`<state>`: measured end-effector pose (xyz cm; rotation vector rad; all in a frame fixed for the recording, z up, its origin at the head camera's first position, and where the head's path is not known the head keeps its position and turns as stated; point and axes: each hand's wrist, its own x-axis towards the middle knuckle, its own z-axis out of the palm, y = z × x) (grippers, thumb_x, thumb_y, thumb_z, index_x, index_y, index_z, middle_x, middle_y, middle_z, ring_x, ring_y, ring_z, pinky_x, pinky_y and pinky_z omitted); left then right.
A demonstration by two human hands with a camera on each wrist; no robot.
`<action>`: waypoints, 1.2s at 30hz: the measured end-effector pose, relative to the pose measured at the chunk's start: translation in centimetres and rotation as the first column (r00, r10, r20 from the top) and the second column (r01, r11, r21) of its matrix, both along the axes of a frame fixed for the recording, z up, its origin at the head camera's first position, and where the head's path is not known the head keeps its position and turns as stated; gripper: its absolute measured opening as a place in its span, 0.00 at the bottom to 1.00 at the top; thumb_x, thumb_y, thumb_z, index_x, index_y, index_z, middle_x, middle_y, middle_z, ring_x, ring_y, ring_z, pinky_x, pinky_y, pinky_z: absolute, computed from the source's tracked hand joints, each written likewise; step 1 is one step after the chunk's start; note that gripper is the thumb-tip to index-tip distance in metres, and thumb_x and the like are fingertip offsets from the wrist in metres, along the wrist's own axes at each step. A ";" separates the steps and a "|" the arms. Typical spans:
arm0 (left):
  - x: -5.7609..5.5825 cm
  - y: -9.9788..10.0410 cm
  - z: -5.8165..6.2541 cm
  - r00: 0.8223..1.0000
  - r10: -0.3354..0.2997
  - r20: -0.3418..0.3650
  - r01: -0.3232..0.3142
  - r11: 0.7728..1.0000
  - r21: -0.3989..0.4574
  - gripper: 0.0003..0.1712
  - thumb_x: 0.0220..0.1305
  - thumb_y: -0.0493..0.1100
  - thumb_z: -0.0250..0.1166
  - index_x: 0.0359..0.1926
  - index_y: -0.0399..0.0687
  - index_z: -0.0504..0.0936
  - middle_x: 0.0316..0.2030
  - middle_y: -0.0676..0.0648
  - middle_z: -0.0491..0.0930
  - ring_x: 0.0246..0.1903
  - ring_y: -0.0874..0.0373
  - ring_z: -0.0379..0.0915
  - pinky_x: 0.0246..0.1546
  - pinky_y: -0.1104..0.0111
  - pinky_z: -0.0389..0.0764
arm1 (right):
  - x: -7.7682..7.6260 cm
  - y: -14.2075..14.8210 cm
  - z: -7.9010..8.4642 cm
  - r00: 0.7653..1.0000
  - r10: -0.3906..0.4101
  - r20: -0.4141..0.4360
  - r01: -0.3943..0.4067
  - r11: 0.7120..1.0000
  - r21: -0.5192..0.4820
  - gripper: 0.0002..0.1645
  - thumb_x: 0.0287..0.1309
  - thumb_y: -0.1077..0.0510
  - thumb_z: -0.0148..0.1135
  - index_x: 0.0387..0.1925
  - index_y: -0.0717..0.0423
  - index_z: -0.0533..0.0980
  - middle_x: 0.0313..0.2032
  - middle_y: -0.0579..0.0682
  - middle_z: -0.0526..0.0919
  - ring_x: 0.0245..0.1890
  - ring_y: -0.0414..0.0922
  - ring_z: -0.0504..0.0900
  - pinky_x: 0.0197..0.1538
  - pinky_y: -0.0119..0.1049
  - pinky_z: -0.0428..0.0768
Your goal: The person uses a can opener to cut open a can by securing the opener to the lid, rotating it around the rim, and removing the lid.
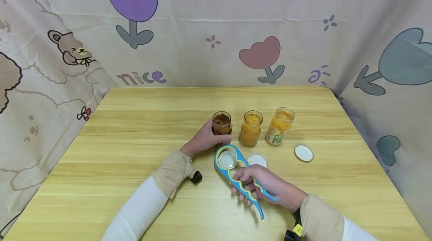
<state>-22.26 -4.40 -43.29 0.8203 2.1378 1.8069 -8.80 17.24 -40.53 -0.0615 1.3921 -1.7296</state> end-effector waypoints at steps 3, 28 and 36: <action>0.0 0.1 0.0 1.000 -0.008 0.020 0.008 1.000 0.007 0.25 0.56 0.46 0.71 0.52 0.52 0.70 0.34 0.46 0.79 0.31 0.56 0.75 0.37 0.67 0.77 | 0.4 0.5 0.5 0.999 0.015 -0.046 -0.014 1.000 0.018 0.13 0.61 0.58 0.47 0.43 0.62 0.69 0.34 0.53 0.79 0.25 0.44 0.76 0.25 0.34 0.75; 0.2 -0.2 0.6 0.999 -0.001 0.038 0.001 1.000 -0.001 0.29 0.54 0.47 0.72 0.55 0.54 0.71 0.42 0.47 0.79 0.40 0.56 0.75 0.43 0.65 0.77 | 4.3 7.8 1.9 0.455 0.332 -0.826 0.690 0.455 0.563 0.15 0.70 0.42 0.48 0.43 0.47 0.72 0.22 0.41 0.71 0.18 0.38 0.66 0.20 0.32 0.64; 0.0 -0.3 0.4 1.000 -0.018 0.022 0.018 1.000 -0.014 0.31 0.54 0.49 0.72 0.57 0.53 0.70 0.44 0.47 0.78 0.41 0.55 0.76 0.44 0.64 0.78 | 3.6 12.3 1.7 0.467 0.388 -0.795 0.749 0.304 0.588 0.28 0.69 0.40 0.47 0.50 0.63 0.68 0.23 0.51 0.71 0.17 0.43 0.64 0.16 0.35 0.61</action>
